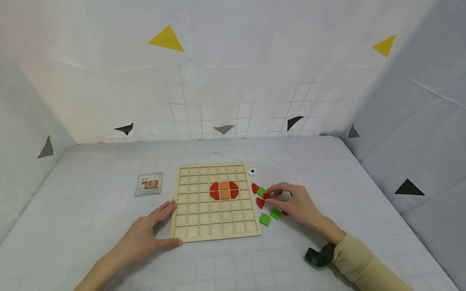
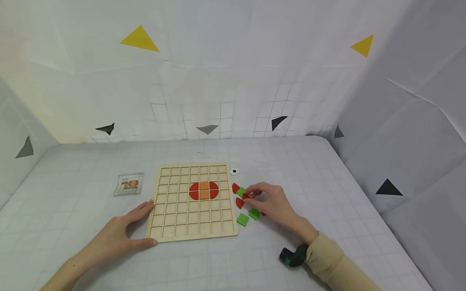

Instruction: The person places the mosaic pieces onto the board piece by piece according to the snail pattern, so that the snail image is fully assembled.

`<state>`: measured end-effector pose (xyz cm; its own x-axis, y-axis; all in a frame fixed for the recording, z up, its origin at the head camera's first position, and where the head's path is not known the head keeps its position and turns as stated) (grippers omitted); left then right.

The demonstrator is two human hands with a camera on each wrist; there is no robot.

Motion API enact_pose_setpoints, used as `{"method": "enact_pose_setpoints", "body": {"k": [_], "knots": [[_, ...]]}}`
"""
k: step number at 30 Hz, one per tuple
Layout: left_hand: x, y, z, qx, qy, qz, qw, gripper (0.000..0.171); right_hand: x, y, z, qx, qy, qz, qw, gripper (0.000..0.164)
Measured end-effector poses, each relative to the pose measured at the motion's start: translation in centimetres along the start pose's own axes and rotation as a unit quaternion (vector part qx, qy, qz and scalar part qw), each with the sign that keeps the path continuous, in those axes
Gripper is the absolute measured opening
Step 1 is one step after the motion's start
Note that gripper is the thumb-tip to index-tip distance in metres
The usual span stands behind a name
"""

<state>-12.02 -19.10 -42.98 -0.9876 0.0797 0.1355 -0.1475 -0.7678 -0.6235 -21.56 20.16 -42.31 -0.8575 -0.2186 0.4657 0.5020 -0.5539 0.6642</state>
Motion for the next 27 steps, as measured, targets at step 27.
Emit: {"method": "enact_pose_setpoints", "body": {"k": [27], "knots": [[-0.1, 0.1, 0.0, -0.003, -0.001, 0.001, 1.0000, 0.101, 1.9, 4.8, -6.2, 0.087, 0.051, 0.029, 0.994, 0.019]]}}
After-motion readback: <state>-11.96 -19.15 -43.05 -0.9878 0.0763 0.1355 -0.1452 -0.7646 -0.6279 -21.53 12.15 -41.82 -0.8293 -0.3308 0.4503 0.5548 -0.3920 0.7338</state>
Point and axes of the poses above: each hand's wrist, its own x-axis towards the middle knuckle, its own z-axis out of the back of the hand, y = z × x, the point moved 5 cm from there along x, towards the middle knuckle, and after that the axes turned 13 degrees about -y, right-handed, at the moved point
